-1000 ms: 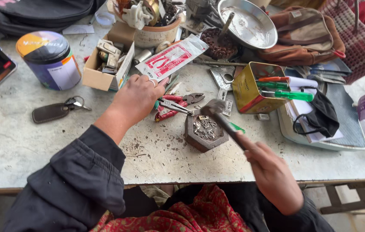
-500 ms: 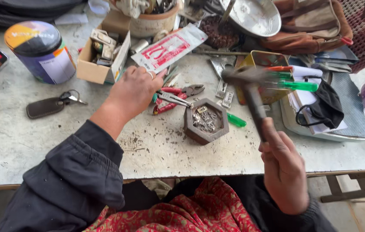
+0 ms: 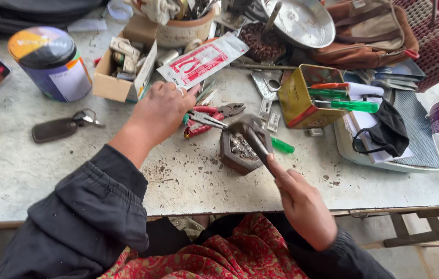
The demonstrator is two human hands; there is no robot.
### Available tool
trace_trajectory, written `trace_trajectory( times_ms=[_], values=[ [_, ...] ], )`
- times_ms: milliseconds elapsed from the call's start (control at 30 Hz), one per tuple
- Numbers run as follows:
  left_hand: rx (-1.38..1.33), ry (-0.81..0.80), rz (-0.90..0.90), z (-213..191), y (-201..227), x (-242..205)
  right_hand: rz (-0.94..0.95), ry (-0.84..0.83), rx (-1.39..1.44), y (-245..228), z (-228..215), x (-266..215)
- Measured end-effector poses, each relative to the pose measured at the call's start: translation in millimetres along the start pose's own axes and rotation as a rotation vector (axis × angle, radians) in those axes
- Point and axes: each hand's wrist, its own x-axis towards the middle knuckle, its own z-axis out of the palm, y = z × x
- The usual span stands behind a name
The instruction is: The person uses pliers and a hammer to manipulate small metal components on a cluttered workbench. They repeatedly strike a small piece held in pliers, then switch to a different pair of pliers to continue shaping the item.
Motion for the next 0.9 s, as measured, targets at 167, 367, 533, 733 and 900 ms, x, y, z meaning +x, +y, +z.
trace_trajectory(
  times_ms=[167, 367, 533, 733, 900],
  values=[
    [0.025, 0.014, 0.003, 1, 1, -1, -0.166, 0.238, 0.120, 9, -14, -12],
    [-0.001, 0.064, -0.026, 6, 4, -5, 0.003, -0.002, 0.015, -12, -1, 5],
    [-0.007, 0.024, 0.005, 3, 3, -2, -0.043, 0.173, 0.088, -10, -19, 2],
    [0.002, -0.020, -0.017, 3, 4, -1, 0.017, 0.057, 0.102, 14, 9, 1],
    [-0.109, 0.029, -0.039, -2, 5, -3, 0.157, 0.134, 0.047, 40, -1, -17]
  ],
)
